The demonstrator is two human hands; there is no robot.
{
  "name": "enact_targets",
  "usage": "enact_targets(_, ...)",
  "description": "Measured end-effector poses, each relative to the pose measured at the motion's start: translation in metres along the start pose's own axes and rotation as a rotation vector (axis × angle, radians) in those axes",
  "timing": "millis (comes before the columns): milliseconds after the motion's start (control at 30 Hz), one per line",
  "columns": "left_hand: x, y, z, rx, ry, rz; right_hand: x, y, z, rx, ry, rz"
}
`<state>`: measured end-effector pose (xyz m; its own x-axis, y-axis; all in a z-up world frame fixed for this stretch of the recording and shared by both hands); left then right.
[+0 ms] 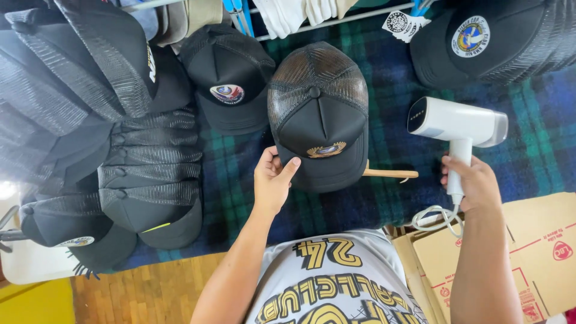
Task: The person is cleaning a black mesh cap by first brushing it with a wooden brush and then using a handheld steamer to remove wrinkles or shape it.
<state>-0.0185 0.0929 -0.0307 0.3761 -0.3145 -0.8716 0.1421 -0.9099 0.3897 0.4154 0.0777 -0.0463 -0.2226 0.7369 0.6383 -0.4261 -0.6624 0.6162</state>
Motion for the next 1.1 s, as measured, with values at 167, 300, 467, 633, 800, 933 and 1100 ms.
enact_targets(167, -0.007, 0.001, -0.002, 0.009, -0.043, -0.037, -0.015, 0.009, 0.005, -0.097, -0.441, 0.250)
enact_targets(300, -0.008, -0.001, -0.004, 0.007, -0.058, -0.040, 0.006, 0.031, 0.014, 0.303, -0.780, 0.628)
enact_targets(467, -0.001, 0.001, 0.004, 0.000, -0.075, 0.039, 0.021, 0.051, -0.001, 0.488, -0.735, 0.630)
enact_targets(633, 0.007, 0.002, 0.007, 0.182, -0.023, -0.031, 0.023, 0.076, -0.027, 0.230, -0.236, 0.591)
enact_targets(800, 0.023, 0.006, 0.014, 0.252, -0.025, -0.038, 0.034, 0.095, -0.032, 0.015, 0.256, 0.405)
enact_targets(933, 0.028, 0.011, 0.015, 0.275, 0.012, -0.032, 0.032, 0.097, -0.029, -0.040, 0.448, 0.150)
enact_targets(1100, 0.021, 0.015, 0.012, 0.315, 0.033, -0.082, 0.040, 0.099, -0.033, -0.015, 0.281, 0.244)
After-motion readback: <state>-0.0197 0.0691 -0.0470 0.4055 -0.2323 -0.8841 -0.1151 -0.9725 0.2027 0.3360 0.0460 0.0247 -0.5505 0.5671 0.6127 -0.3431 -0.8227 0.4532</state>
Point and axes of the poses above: each hand's wrist, its own y-axis away from the middle knuckle, its own z-axis out of the back of the hand, x = y × z, the point moved 10 cm from there along -y, towards the middle knuckle, and after that the axes turned 11 degrees about y, right-handed, at the moved point
